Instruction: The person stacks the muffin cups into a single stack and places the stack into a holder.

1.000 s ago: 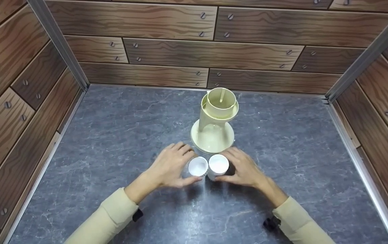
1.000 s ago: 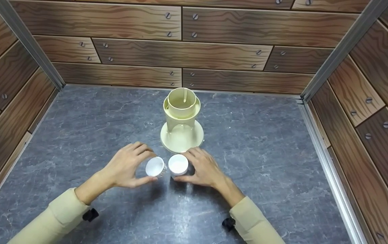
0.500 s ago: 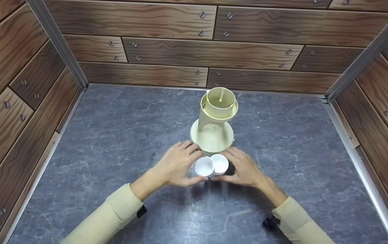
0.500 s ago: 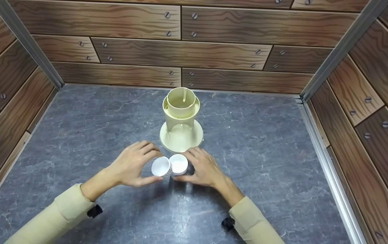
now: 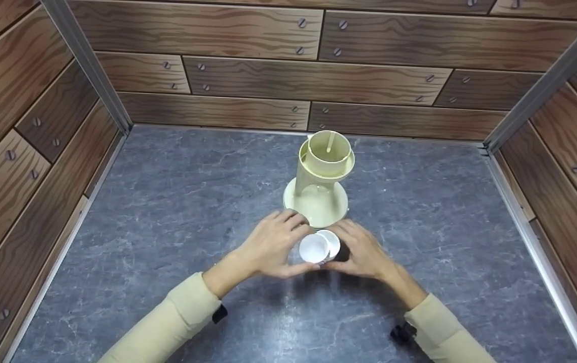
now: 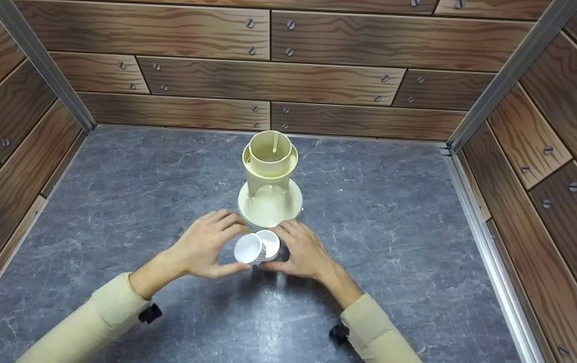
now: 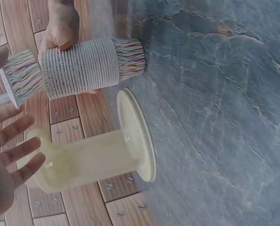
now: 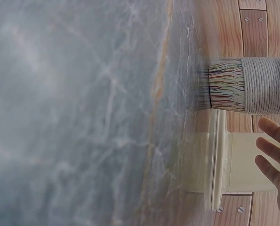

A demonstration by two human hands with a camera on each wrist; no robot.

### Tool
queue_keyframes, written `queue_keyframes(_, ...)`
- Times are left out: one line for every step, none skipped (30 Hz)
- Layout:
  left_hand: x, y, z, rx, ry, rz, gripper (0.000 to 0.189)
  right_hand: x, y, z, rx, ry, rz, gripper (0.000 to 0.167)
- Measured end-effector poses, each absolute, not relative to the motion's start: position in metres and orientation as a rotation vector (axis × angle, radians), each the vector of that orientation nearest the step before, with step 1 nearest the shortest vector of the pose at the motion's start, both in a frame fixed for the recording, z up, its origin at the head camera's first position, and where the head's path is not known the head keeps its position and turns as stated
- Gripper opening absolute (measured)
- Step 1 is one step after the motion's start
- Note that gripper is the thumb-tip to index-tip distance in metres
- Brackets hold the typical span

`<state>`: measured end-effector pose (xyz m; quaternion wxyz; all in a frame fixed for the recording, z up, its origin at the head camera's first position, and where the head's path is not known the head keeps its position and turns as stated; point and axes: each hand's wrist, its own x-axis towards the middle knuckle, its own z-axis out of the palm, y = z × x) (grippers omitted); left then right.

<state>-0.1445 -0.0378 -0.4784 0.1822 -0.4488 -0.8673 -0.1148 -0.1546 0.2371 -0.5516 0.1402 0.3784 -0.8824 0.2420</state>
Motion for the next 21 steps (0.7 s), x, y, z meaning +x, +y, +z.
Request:
queue_keyframes(-0.145,-0.037,-0.478,-1.265,-2.444,-0.325,0.064,-0.155,0.237,-0.552,1.092,-2.550,0.699,0.073)
queue_keyframes(-0.146,-0.036,-0.478,-1.264,-2.443,-0.327,0.064,-0.155,0.237,-0.552,1.092,-2.550,0.698,0.072)
queue_keyframes(-0.146,-0.034,-0.478,-1.264,-2.443,-0.332,0.064,-0.155,0.237,-0.552,1.091,-2.551,0.700,0.073)
queue_keyframes(-0.147,-0.033,-0.478,-1.264,-2.444,-0.334,0.064,-0.155,0.237,-0.552,1.088,-2.553,0.702,0.073)
queue_keyframes(-0.147,-0.032,-0.478,-1.263,-2.446,-0.337,0.063,-0.155,0.237,-0.552,1.087,-2.553,0.707,0.073)
queue_keyframes(-0.148,-0.031,-0.477,-1.264,-2.447,-0.346,0.063,-0.155,0.237,-0.552,1.084,-2.554,0.710,0.073)
queue_keyframes(-0.149,-0.030,-0.477,-1.267,-2.448,-0.353,0.062,-0.155,0.237,-0.553,1.080,-2.553,0.715,0.073)
queue_keyframes(-0.150,-0.029,-0.478,-1.269,-2.448,-0.356,0.062,-0.155,0.237,-0.553,1.077,-2.549,0.722,0.073)
queue_keyframes(-0.151,-0.028,-0.478,-1.271,-2.446,-0.358,0.061,-0.155,0.236,-0.553,1.074,-2.546,0.729,0.073)
queue_keyframes(-0.152,-0.027,-0.478,-1.271,-2.445,-0.357,0.061,-0.154,0.236,-0.554,1.071,-2.542,0.735,0.073)
queue_keyframes(-0.153,-0.026,-0.478,-1.271,-2.442,-0.355,0.061,-0.154,0.236,-0.554,1.068,-2.536,0.742,0.074)
queue_keyframes(-0.154,-0.025,-0.479,-1.271,-2.441,-0.352,0.060,-0.154,0.236,-0.554,1.067,-2.532,0.746,0.074)
queue_keyframes(-0.155,-0.025,-0.479,-1.271,-2.441,-0.347,0.060,-0.154,0.235,-0.554,1.065,-2.532,0.754,0.075)
queue_keyframes(-0.156,-0.024,-0.479,-1.270,-2.442,-0.341,0.060,-0.154,0.235,-0.554,1.065,-2.530,0.757,0.076)
queue_keyframes(-0.156,-0.024,-0.479,-1.270,-2.444,-0.335,0.060,-0.153,0.235,-0.554,1.064,-2.530,0.761,0.077)
queue_keyframes(-0.157,-0.023,-0.479,-1.270,-2.447,-0.331,0.061,-0.153,0.235,-0.554,1.063,-2.529,0.764,0.077)
queue_keyframes(-0.157,-0.023,-0.479,-1.270,-2.451,-0.326,0.061,-0.153,0.235,-0.554,1.063,-2.532,0.766,0.078)
queue_keyframes(-0.157,-0.022,-0.479,-1.272,-2.459,-0.321,0.061,-0.153,0.235,-0.553,1.061,-2.537,0.765,0.078)
queue_keyframes(-0.157,-0.022,-0.479,-1.273,-2.464,-0.316,0.061,-0.153,0.236,-0.553,1.059,-2.541,0.767,0.079)
queue_keyframes(-0.157,-0.021,-0.479,-1.273,-2.469,-0.312,0.061,-0.153,0.236,-0.553,1.058,-2.542,0.765,0.080)
queue_keyframes(-0.157,-0.021,-0.480,-1.272,-2.474,-0.308,0.061,-0.152,0.236,-0.553,1.057,-2.545,0.764,0.080)
